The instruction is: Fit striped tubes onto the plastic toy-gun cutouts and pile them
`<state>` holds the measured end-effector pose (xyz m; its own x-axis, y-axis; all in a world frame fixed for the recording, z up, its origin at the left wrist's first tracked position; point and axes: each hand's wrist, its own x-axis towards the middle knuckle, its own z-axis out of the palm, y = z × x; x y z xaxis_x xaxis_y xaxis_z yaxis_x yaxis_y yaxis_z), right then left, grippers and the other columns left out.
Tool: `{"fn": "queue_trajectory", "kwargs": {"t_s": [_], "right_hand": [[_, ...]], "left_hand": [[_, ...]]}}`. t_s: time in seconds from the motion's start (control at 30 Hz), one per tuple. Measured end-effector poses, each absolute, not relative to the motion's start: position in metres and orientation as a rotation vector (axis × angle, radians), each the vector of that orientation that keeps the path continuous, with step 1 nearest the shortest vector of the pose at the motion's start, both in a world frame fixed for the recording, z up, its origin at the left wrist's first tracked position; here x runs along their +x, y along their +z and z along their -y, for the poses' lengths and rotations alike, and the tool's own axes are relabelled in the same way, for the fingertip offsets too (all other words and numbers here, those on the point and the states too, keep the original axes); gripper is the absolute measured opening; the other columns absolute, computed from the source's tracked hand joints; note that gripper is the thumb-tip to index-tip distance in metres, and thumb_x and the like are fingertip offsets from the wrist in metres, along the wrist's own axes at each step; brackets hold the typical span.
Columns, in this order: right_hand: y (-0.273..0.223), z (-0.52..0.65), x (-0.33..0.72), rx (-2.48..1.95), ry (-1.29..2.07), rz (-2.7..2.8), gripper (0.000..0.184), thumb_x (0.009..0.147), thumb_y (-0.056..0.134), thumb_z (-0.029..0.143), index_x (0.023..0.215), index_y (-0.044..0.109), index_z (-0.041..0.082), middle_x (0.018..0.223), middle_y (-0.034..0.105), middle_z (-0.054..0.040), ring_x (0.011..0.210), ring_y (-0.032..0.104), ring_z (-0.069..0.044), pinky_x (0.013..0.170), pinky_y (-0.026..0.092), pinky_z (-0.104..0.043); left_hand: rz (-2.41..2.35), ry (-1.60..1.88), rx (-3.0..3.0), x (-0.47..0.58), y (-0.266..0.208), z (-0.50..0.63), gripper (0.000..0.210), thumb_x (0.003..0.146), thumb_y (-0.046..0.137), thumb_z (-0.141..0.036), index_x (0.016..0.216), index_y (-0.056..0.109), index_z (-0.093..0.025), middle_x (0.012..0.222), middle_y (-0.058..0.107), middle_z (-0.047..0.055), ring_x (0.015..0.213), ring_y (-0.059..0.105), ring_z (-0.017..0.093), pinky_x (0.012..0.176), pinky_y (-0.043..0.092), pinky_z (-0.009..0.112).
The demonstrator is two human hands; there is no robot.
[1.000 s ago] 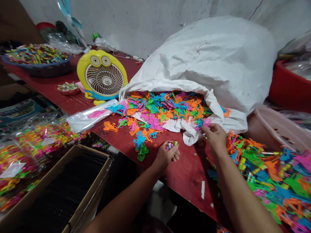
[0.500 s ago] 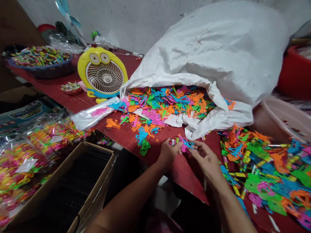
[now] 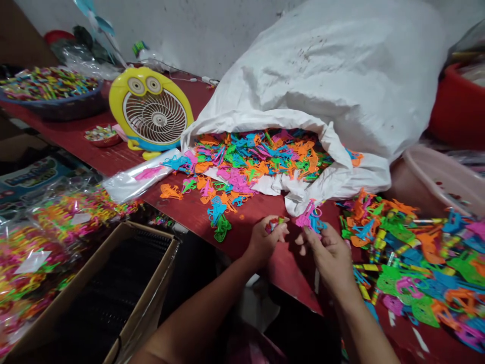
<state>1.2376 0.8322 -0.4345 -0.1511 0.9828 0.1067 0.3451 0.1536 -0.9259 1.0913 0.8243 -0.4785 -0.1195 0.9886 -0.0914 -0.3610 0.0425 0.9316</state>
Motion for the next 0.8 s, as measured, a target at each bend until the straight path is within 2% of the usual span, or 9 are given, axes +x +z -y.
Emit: {"fn": "queue_trajectory", "kwargs": {"t_s": [0.13,0.33,0.57,0.67,0.8], "right_hand": [[-0.436,-0.829,1.222,-1.251,0.998,1.613,0.020,0.093,0.054,0.040,0.083,0.057,0.023,0.066,0.061,0.0022,0.054,0.055,-0.012,0.057,0.044,-0.025],[-0.443,-0.832,1.220,-1.186,1.060,1.615,0.021,0.094,0.053,0.037,0.079,0.055,0.022,0.069,0.061,0.0010,0.057,0.055,-0.013,0.060,0.044,-0.026],[-0.443,-0.832,1.226,-1.175,1.133,1.612,0.025,0.096,0.050,0.038,0.077,0.052,0.022,0.061,0.054,0.0035,0.056,0.051,-0.012,0.060,0.043,-0.026],[-0.442,-0.831,1.228,-1.196,1.129,1.614,0.027,0.096,0.049,0.040,0.076,0.051,0.022,0.061,0.052,0.0040,0.052,0.048,-0.011,0.055,0.040,-0.025],[-0.444,-0.830,1.233,-1.260,1.114,1.651,0.030,0.096,0.048,0.044,0.076,0.050,0.022,0.058,0.049,0.0047,0.046,0.041,-0.010,0.046,0.032,-0.023]], "left_hand": [[-1.052,1.405,0.862,1.093,-0.479,-0.823,0.023,0.082,0.062,-0.032,0.096,0.066,-0.013,0.071,0.061,0.002,0.061,0.053,0.011,0.061,0.042,0.023],[-0.907,1.322,0.935,1.092,-0.482,-0.822,0.033,0.086,0.059,-0.046,0.092,0.063,-0.014,0.070,0.057,0.003,0.062,0.054,0.013,0.063,0.044,0.026],[-0.918,1.308,0.998,1.091,-0.485,-0.820,0.028,0.086,0.059,-0.036,0.104,0.054,-0.015,0.071,0.055,0.000,0.058,0.046,0.009,0.058,0.039,0.022],[-0.896,1.284,1.005,1.089,-0.482,-0.820,0.027,0.087,0.058,-0.040,0.100,0.053,-0.016,0.074,0.058,0.001,0.058,0.046,0.009,0.058,0.038,0.022],[-0.889,1.292,1.038,1.087,-0.480,-0.820,0.033,0.086,0.058,-0.042,0.105,0.057,-0.015,0.077,0.061,0.002,0.059,0.047,0.010,0.059,0.039,0.023]]}}
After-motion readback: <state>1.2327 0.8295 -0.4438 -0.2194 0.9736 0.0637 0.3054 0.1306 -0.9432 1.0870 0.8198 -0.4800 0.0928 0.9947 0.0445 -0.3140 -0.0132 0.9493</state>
